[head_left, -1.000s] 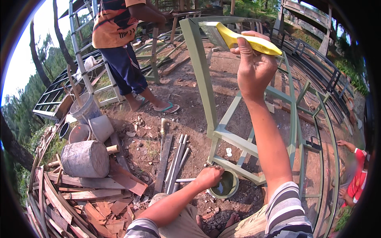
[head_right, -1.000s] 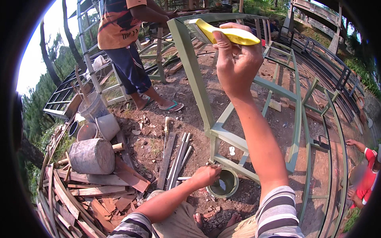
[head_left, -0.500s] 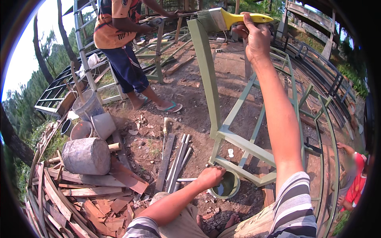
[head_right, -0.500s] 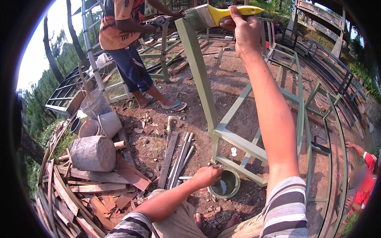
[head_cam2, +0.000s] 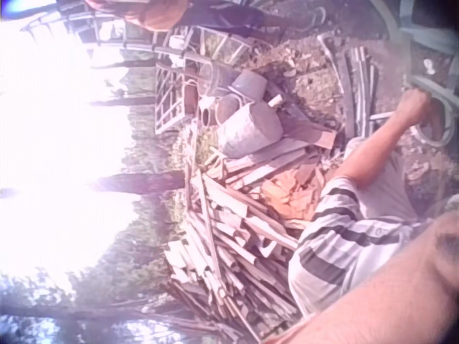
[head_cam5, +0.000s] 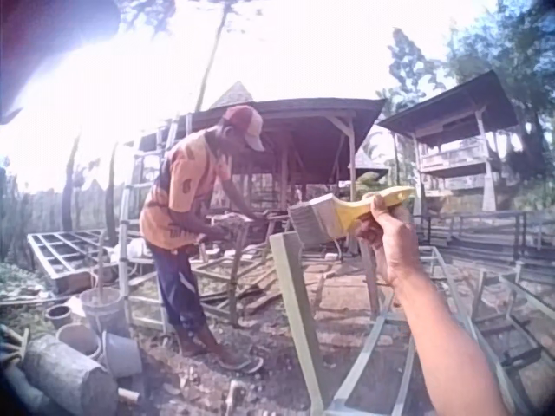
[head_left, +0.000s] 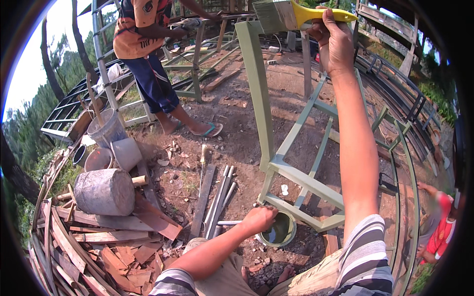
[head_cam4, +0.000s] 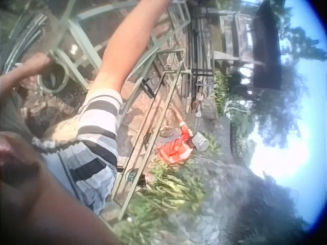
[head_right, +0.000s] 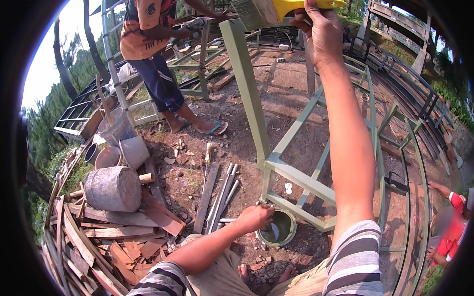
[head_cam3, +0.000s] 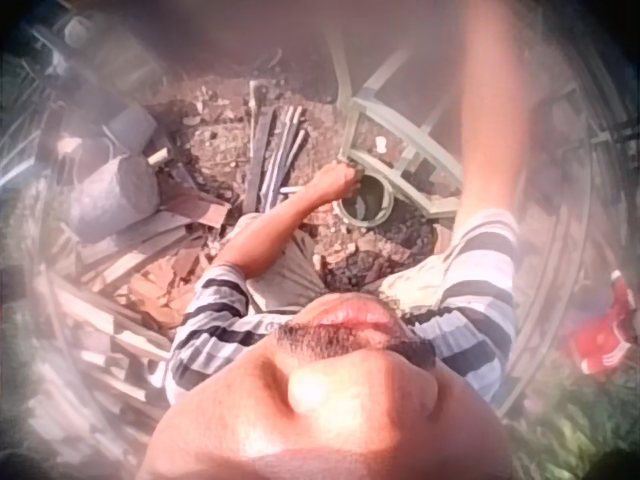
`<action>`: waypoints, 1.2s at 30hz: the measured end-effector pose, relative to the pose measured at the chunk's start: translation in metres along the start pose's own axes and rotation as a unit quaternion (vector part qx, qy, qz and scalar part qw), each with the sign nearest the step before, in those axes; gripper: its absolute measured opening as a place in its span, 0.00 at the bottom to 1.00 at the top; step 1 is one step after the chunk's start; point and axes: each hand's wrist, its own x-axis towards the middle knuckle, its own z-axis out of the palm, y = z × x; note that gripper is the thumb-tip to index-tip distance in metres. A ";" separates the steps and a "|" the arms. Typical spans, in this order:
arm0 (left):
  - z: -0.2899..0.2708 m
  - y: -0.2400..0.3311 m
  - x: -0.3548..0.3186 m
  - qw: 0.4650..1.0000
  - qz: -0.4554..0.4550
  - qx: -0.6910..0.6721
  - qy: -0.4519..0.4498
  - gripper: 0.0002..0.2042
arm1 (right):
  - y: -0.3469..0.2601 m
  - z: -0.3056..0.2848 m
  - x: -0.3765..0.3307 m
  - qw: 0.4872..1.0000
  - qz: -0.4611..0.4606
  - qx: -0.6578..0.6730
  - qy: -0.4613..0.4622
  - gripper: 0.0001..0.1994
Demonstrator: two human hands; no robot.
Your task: The person walks up a set of curved stone stairs carrying a paint can and brush, then proceeds to paint a green metal frame structure in an outdoor area. The person dips the brush into the can and applies paint to the metal bars of the frame.
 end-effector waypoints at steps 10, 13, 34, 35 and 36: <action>0.000 0.004 0.005 0.999 -0.036 0.000 -0.033 0.12 | 0.023 -0.017 -0.118 0.946 -0.211 -0.223 -0.106 0.11; 0.004 0.004 0.004 1.000 -0.012 0.008 -0.011 0.11 | 0.018 -0.044 -0.203 0.882 -0.230 -0.384 -0.150 0.09; 0.017 0.010 0.007 0.999 0.024 0.039 0.024 0.06 | 0.041 -0.059 -0.344 0.767 -0.069 -0.539 -0.341 0.19; 0.017 0.008 0.005 0.999 0.018 0.039 0.011 0.05 | 0.035 -0.061 -0.345 0.773 -0.079 -0.544 -0.316 0.18; 0.011 0.011 0.005 0.999 0.013 0.036 -0.003 0.05 | 0.030 -0.061 -0.351 0.765 -0.081 -0.552 -0.321 0.18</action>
